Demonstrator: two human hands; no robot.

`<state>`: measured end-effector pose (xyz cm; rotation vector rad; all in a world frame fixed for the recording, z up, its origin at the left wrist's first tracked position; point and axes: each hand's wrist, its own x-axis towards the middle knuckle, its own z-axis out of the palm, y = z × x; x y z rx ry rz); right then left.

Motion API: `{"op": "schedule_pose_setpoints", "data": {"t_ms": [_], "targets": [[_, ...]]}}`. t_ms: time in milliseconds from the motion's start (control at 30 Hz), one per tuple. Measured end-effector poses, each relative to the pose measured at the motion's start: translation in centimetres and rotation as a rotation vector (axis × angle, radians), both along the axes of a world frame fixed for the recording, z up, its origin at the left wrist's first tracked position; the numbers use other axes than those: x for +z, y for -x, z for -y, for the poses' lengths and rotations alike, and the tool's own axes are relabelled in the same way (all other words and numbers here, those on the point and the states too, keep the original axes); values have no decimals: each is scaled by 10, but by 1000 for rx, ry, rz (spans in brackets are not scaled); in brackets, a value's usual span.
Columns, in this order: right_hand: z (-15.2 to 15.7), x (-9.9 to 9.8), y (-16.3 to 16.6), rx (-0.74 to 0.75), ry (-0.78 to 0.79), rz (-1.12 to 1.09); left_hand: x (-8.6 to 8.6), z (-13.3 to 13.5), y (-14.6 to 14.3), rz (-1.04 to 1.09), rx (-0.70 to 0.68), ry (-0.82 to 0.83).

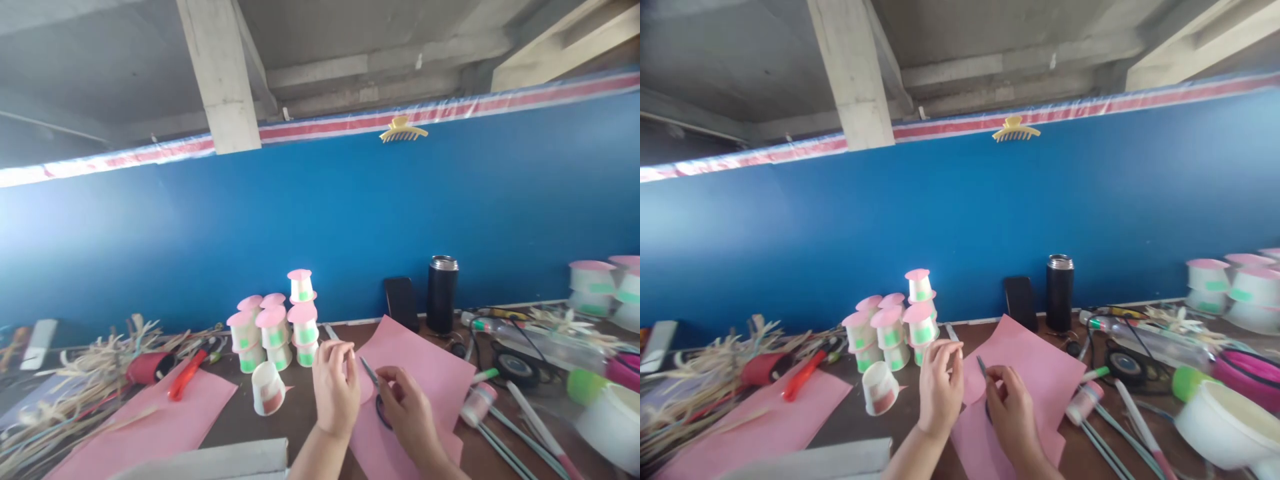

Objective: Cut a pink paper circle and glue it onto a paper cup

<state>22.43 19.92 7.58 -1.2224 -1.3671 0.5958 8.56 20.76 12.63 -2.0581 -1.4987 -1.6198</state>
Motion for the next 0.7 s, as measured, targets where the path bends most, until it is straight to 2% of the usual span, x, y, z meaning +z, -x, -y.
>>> {"op": "schedule_pose_setpoints", "data": {"t_ms": [100,167,200,267,300,367,433,500,633,700], "targets": [[-3,-4,-2,-11,15,57,31,9,23,-57,16,-68],[-5,-6,-4,-24,24,105,40,18,50,-87,79,-107],[-6,-7,-5,-25,32,121,39,23,65,-69,139,-124],[-6,-7,-5,-19,51,132,26,31,96,5,269,-156],[-6,-7,-5,-14,56,131,16,34,110,38,328,-115],[-6,-6,-5,-4,42,125,-9,35,131,88,465,12],[-4,-3,-4,-8,-7,116,-30,32,143,106,526,184],[-1,3,-5,-21,-68,118,-45,27,147,117,582,318],[11,23,-4,14,-201,202,-52,17,147,141,581,547],[18,38,-4,50,-235,286,-52,16,148,155,559,586]]}}
